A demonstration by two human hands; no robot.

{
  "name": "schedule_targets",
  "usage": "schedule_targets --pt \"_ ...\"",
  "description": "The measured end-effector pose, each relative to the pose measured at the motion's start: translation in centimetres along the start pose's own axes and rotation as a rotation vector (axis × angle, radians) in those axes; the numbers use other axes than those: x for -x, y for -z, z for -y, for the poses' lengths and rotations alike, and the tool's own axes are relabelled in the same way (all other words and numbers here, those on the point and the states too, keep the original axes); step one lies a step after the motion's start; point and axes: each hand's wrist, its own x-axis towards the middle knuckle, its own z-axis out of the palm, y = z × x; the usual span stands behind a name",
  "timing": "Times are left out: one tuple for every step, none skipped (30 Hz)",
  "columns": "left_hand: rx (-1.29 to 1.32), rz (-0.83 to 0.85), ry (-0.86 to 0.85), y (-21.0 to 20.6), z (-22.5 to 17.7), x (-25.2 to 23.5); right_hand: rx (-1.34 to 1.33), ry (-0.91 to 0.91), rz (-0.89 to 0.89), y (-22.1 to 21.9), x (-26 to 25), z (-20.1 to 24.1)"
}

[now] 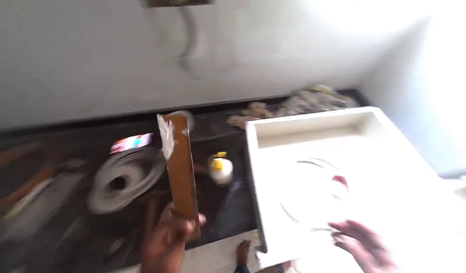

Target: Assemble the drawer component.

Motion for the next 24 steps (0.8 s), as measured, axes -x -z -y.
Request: schedule_targets --pt "0.099 0.216 0.038 -3.4 -0.4 0.2 -0.044 0.031 -0.016 -1.4 -0.5 -0.5" --pt "0.199 0.414 0.07 -6.6 -0.5 0.5 -0.107 0.047 -0.024 -2.2 -1.1 -1.0" --pt "0.249 0.577 0.081 -9.5 -0.1 0.9 -0.188 0.045 -0.036 -2.6 -1.6 -1.2" --pt "0.255 0.704 0.086 -12.0 0.2 1.3 -0.289 0.038 -0.071 -2.5 -2.0 -1.4" --pt "0.243 0.793 0.091 -14.1 0.4 1.6 -0.385 0.029 -0.139 -2.0 -2.2 -1.6" --pt "0.232 0.869 0.098 -16.1 0.6 1.5 -0.459 0.019 -0.238 -1.2 -2.2 -1.9" --pt "0.23 0.942 0.108 -17.8 0.7 1.2 -0.509 0.013 -0.34 -0.1 -2.2 -2.3" --pt "0.221 1.006 0.118 -19.5 0.6 0.8 -0.535 0.008 -0.414 1.3 -2.1 -2.6" --pt "0.205 1.052 0.118 -21.2 0.4 0.4 -0.545 -0.003 -0.462 3.0 -1.8 -2.9" --pt "0.186 1.089 0.114 -23.0 0.3 0.2 -0.546 -0.018 -0.488 4.6 -1.6 -3.1" --pt "0.16 1.124 0.115 -24.8 0.0 0.0 -0.548 -0.027 -0.502 6.0 -1.4 -3.4" --pt "0.126 1.164 0.115 -26.5 -0.3 0.0 -0.55 -0.022 -0.51 7.4 -1.3 -3.7" --pt "0.103 1.214 0.121 -28.1 -0.5 0.2 -0.548 -0.005 -0.518 8.8 -1.2 -4.0" --pt "0.091 1.268 0.125 -29.7 -0.7 0.4 -0.543 0.015 -0.531 10.2 -1.3 -4.1" --pt "0.087 1.318 0.123 -31.1 -0.9 0.5 -0.535 0.03 -0.551 11.6 -1.5 -4.2" --pt "0.078 1.366 0.116 -32.1 -0.9 0.3 -0.527 0.038 -0.581 13.1 -1.6 -4.4" --pt "0.05 1.39 0.085 -32.8 -0.7 -0.1 -0.502 0.039 -0.616 14.8 -1.7 -4.6" --pt "0.0 1.366 0.043 -33.0 -0.4 -1.0 -0.451 0.037 -0.655 16.9 -1.8 -4.9" --pt "-0.073 1.309 0.003 -32.8 0.3 -2.5 -0.38 0.024 -0.696 19.2 -1.7 -5.2" --pt "-0.171 1.233 -0.041 -32.0 1.5 -4.4 -0.299 0.007 -0.727 21.7 -1.5 -5.7" --pt "-0.294 1.152 -0.085 -30.9 2.7 -6.5 -0.21 -0.004 -0.757 24.4 -1.4 -6.3" --pt "-0.434 1.092 -0.121 -29.7 4.0 -8.7 -0.106 -0.019 -0.792 27.0 -1.3 -7.0" --pt "-0.577 1.058 -0.142 -28.5 5.2 -10.6 0.002 -0.041 -0.816 29.5 -1.1 -7.7" --pt "-0.707 1.049 -0.138 -27.2 6.3 -12.1 0.125 -0.069 -0.82 31.9 -1.1 -8.4"
